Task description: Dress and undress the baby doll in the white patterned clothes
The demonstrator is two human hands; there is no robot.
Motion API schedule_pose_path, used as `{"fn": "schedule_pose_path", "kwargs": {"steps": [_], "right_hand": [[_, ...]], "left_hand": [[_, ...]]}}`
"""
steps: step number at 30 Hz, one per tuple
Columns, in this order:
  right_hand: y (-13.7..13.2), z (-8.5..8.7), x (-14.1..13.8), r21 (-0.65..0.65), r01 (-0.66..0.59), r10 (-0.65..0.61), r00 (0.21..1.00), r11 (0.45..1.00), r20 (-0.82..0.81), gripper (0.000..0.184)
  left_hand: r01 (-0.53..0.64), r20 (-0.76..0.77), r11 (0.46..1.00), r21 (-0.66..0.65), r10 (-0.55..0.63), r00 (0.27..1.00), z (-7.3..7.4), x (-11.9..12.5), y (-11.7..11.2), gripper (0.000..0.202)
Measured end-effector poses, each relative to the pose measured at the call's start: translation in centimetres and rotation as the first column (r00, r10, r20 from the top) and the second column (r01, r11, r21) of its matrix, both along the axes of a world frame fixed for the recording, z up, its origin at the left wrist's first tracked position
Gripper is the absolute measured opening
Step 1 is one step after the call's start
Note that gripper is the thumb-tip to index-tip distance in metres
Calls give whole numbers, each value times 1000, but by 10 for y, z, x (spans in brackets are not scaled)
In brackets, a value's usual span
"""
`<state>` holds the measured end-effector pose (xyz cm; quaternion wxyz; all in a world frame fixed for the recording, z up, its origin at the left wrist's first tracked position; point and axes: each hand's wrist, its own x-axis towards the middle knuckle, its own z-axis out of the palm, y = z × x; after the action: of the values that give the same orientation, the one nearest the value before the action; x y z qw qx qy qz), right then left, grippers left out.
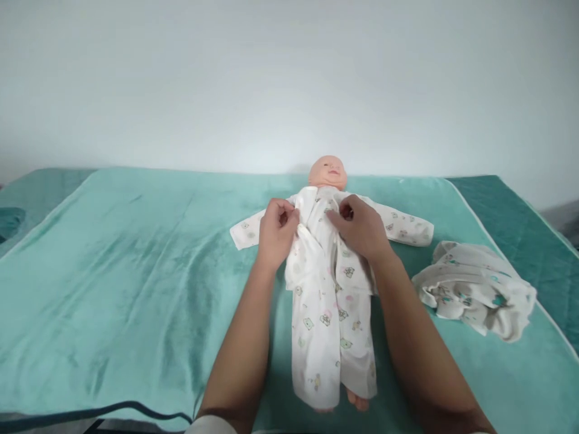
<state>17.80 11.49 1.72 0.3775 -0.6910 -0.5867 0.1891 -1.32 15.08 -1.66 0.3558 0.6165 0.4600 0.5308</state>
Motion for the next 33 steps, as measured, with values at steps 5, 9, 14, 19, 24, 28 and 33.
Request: {"fn": "schedule_pose_path", "kwargs": {"steps": [5,9,14,19,24,28,33], "right_hand": [[1,-30,49,59,64,-25,861,996,-508,25],[0,-43,100,-55,346,-350,912,937,-213,20],[3,-52,106,268,325,-364,924,907,113,32],[12,-60,65,274,27,-88,973,961,214,33],[18,-63,59,255,80,-147,956,964,253,36],[21,-63,67,218,104,-165,944,970,284,40],[26,-69,91,246,231,-283,937,941,203,37]], "left_hand": [[-223,-194,965,-139,194,962,-3,-45,20,17],[-349,-547,931,-105,239,802,-9,-69,27,28],[-221,-648,959,179,284,707,-19,-54,28,28],[38,-674,978,204,112,730,-21,-22,22,38],[60,-770,985,163,89,632,-20,-9,19,47],[2,-789,990,144,114,604,-21,-8,21,52],[-78,-759,989,126,147,634,-21,-13,24,53]]}}
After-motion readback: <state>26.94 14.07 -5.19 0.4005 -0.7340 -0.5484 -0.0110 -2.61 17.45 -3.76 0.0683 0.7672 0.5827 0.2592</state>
